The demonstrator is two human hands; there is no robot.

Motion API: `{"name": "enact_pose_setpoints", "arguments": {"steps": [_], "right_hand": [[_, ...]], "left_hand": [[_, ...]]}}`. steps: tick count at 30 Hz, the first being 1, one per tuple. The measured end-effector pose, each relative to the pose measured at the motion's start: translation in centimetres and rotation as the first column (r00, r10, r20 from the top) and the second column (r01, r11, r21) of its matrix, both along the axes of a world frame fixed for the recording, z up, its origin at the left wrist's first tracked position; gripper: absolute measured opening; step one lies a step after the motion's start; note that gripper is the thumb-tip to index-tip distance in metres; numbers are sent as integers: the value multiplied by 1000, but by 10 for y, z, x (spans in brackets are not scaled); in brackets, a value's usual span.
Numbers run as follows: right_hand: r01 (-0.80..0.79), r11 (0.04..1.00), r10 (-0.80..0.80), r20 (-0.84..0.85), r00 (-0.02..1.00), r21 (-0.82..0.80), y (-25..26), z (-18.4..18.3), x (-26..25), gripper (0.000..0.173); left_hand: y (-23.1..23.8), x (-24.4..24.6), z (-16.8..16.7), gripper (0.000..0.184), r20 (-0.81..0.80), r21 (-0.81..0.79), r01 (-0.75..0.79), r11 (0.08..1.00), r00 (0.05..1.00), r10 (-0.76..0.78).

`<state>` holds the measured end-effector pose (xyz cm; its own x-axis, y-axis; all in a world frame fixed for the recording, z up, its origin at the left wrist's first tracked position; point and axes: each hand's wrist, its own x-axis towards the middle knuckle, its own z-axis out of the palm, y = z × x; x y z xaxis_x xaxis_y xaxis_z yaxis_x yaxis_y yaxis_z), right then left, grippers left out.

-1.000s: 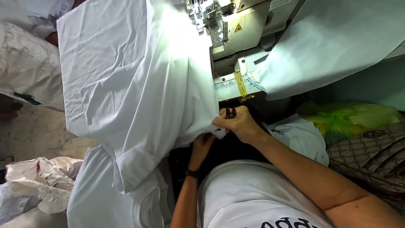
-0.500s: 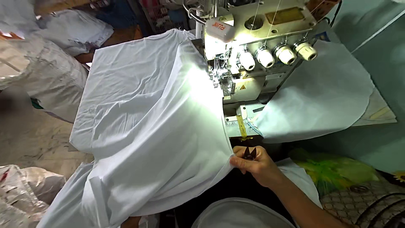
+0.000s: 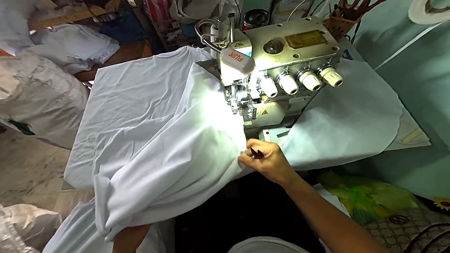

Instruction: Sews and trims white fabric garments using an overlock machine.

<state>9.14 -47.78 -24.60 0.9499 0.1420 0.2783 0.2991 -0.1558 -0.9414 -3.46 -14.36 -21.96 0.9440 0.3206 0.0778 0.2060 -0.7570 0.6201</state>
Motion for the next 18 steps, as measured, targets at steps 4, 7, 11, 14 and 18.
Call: {"name": "enact_pose_setpoints", "arguments": {"steps": [4, 7, 11, 14, 18], "right_hand": [[63, 997, -62, 17, 998, -50, 0, 11, 25, 28], [109, 994, -107, -102, 989, 15, 1, 19, 34, 25], [159, 982, -141, -165, 976, 105, 7, 21, 32, 27], [231, 965, -221, -93, 971, 126, 20, 20, 27, 26], [316, 948, -318, 92, 944, 36, 38, 2, 15, 20]], "left_hand": [[6, 14, 3, 53, 89, -440, 104, 892, 993, -72], [16, 31, 11, 27, 246, -475, 299, 828, 948, -201], [46, 62, 56, 32, 414, -356, 460, 814, 858, -304], [54, 120, 73, 17, 427, -119, 332, 936, 868, -253], [-20, 182, 76, 33, -9, 300, 253, 920, 965, -262]]}}
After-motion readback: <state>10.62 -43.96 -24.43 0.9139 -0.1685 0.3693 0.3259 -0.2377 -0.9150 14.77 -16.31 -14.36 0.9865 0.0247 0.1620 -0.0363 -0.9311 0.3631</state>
